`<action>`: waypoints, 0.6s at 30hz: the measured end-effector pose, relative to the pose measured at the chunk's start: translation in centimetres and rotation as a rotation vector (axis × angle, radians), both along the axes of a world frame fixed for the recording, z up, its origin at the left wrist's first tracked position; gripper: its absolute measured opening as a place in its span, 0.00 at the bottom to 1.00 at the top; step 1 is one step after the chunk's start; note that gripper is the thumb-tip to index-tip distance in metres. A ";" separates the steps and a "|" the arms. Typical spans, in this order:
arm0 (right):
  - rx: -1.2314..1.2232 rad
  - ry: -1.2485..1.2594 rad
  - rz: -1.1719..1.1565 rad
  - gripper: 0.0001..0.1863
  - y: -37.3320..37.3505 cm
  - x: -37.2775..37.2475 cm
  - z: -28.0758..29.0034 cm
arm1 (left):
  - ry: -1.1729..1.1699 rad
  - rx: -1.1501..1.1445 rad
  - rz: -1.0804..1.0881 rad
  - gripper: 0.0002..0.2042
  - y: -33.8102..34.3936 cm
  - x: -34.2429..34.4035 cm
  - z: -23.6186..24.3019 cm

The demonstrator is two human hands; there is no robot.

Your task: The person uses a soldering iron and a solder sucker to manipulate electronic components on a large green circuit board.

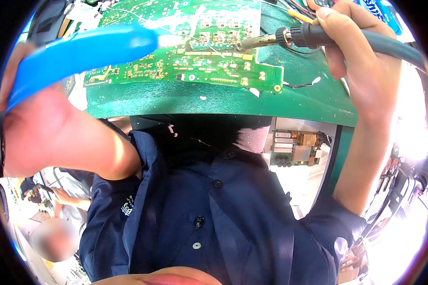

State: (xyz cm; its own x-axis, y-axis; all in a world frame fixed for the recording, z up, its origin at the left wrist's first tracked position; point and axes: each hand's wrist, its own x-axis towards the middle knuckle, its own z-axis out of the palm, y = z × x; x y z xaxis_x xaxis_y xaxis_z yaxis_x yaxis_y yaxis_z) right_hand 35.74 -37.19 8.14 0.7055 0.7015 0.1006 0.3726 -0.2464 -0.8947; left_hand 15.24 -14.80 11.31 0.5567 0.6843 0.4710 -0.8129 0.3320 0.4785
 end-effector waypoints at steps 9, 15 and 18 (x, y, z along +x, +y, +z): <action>-0.053 -0.036 -0.013 0.13 -0.4 0.8 -0.3 | 0.137 -0.039 -0.031 0.13 -1.0 2.8 -0.8; -0.057 -0.012 -0.047 0.14 -0.6 0.7 -0.7 | 0.214 0.232 0.073 0.16 -0.1 -0.8 -0.5; -0.043 -0.020 -0.030 0.13 -0.6 0.6 -0.7 | 0.267 0.389 0.019 0.21 1.4 -6.5 -0.4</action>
State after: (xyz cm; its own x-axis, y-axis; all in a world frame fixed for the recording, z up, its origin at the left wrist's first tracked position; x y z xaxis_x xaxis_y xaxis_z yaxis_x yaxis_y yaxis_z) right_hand 36.30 -37.81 7.45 0.7242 0.6843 0.0855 0.3823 -0.2953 -0.8756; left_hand 8.74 -13.36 10.92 0.6824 0.4966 0.5364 -0.6485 0.0728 0.7577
